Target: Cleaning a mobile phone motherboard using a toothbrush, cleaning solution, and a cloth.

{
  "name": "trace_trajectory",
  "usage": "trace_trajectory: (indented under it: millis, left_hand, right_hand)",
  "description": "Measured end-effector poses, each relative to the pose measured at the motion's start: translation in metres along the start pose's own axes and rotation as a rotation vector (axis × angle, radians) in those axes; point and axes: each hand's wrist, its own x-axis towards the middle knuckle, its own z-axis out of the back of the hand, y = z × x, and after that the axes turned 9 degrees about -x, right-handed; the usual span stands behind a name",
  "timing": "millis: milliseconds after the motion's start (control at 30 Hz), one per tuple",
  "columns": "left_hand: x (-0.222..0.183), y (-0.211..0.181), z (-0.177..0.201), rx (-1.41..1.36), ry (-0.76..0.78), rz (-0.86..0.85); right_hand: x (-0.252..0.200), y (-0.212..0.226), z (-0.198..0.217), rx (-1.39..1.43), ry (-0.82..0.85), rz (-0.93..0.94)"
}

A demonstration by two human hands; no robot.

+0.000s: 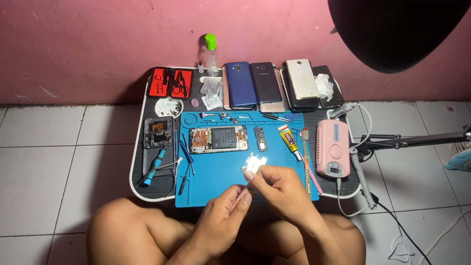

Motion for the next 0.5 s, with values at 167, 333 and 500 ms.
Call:
trace_trajectory:
  millis: [167, 333, 500]
  left_hand:
    - [0.003, 0.007, 0.001, 0.149, -0.043, -0.029]
    - [0.002, 0.003, 0.002, 0.178, -0.043, 0.030]
    - [0.005, 0.006, 0.002, 0.186, -0.030, 0.030]
  right_hand:
    - [0.003, -0.013, -0.014, 0.064, -0.068, -0.008]
    - [0.005, -0.023, -0.021, 0.107, -0.109, -0.041]
    - [0.007, -0.026, -0.020, 0.124, -0.085, -0.070]
